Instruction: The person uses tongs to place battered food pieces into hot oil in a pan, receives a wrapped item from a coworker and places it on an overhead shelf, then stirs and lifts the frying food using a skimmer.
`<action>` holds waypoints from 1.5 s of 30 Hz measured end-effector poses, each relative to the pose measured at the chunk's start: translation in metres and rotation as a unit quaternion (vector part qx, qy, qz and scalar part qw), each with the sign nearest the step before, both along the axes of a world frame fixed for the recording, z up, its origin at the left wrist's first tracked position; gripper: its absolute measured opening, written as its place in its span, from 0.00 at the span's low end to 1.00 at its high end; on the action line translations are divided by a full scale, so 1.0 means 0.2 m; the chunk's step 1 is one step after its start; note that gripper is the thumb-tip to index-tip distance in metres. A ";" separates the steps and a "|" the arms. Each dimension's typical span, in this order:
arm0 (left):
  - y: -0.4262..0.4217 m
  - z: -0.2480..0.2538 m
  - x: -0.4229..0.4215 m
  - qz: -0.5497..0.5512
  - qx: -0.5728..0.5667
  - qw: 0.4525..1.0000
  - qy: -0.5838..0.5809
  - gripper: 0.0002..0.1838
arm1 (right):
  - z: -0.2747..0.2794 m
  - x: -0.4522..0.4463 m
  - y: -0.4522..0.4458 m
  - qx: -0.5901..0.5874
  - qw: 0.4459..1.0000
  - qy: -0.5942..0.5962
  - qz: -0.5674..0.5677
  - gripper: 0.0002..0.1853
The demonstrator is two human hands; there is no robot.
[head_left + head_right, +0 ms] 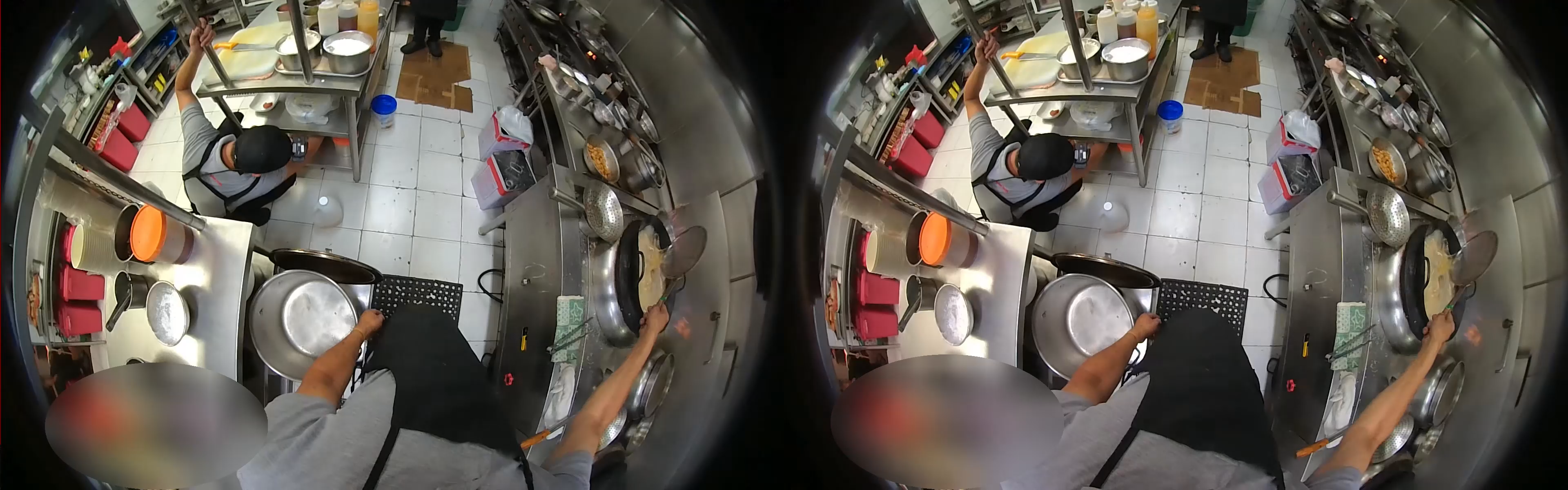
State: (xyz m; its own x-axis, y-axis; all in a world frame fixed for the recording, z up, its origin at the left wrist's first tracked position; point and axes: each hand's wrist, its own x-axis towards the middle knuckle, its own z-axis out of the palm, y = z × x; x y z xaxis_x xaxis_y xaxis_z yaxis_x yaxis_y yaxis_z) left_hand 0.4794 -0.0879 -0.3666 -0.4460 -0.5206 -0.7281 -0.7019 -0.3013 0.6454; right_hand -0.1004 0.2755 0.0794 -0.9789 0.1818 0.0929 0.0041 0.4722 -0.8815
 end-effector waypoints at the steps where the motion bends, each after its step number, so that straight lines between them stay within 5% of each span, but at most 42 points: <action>1: 0.00 0.03 -0.01 0.030 0.032 0.999 -0.009 0.17 | 0.00 0.04 -0.04 0.003 1.000 0.000 -0.002 0.07; 3: 0.00 0.06 0.00 -0.002 0.024 1.000 -0.012 0.18 | -0.01 0.08 -0.09 0.009 0.999 0.028 -0.032 0.07; 7: -0.02 0.01 -0.01 -0.039 0.008 0.999 -0.029 0.19 | -0.03 0.01 0.03 -0.017 0.995 -0.098 0.021 0.12; 11: -0.02 -0.15 -0.01 -0.032 0.033 0.999 -0.018 0.18 | 0.01 0.28 -0.05 -0.028 0.999 -0.005 -0.015 0.16; 13: -0.06 -0.02 -0.01 -0.043 0.072 0.996 -0.042 0.17 | -0.03 0.41 -0.03 -0.021 0.999 0.039 -0.018 0.18; 17: -0.08 0.02 -0.01 -0.078 0.054 0.993 -0.064 0.16 | -0.01 0.46 0.07 -0.089 0.991 -0.096 0.019 0.19; 26: -0.08 0.14 0.05 -0.070 0.011 0.997 -0.030 0.19 | -0.18 0.57 0.15 -0.079 0.995 -0.018 -0.056 0.21; 29: -0.07 0.20 0.05 -0.163 -0.065 0.983 -0.055 0.19 | -0.19 0.55 0.24 -0.116 0.990 -0.066 -0.048 0.19; 35: -0.08 0.02 0.08 -0.283 -0.091 0.949 -0.104 0.22 | -0.15 0.64 0.17 -0.154 0.986 0.020 -0.059 0.21; 39: -0.07 0.17 -0.05 -0.271 -0.120 0.945 -0.138 0.22 | -0.16 0.62 0.25 -0.152 0.987 -0.026 -0.034 0.19; 41: -0.07 0.18 -0.10 -0.403 -0.164 0.895 -0.102 0.24 | -0.18 0.62 0.32 -0.170 0.982 -0.075 -0.009 0.20; 44: -0.06 0.04 -0.15 -0.290 -0.119 0.947 -0.077 0.25 | -0.16 0.61 0.36 -0.161 0.984 -0.072 0.000 0.20; 45: -0.06 -0.19 -0.11 -0.199 -0.048 0.979 -0.020 0.25 | -0.13 0.63 0.38 -0.159 0.986 -0.056 -0.008 0.20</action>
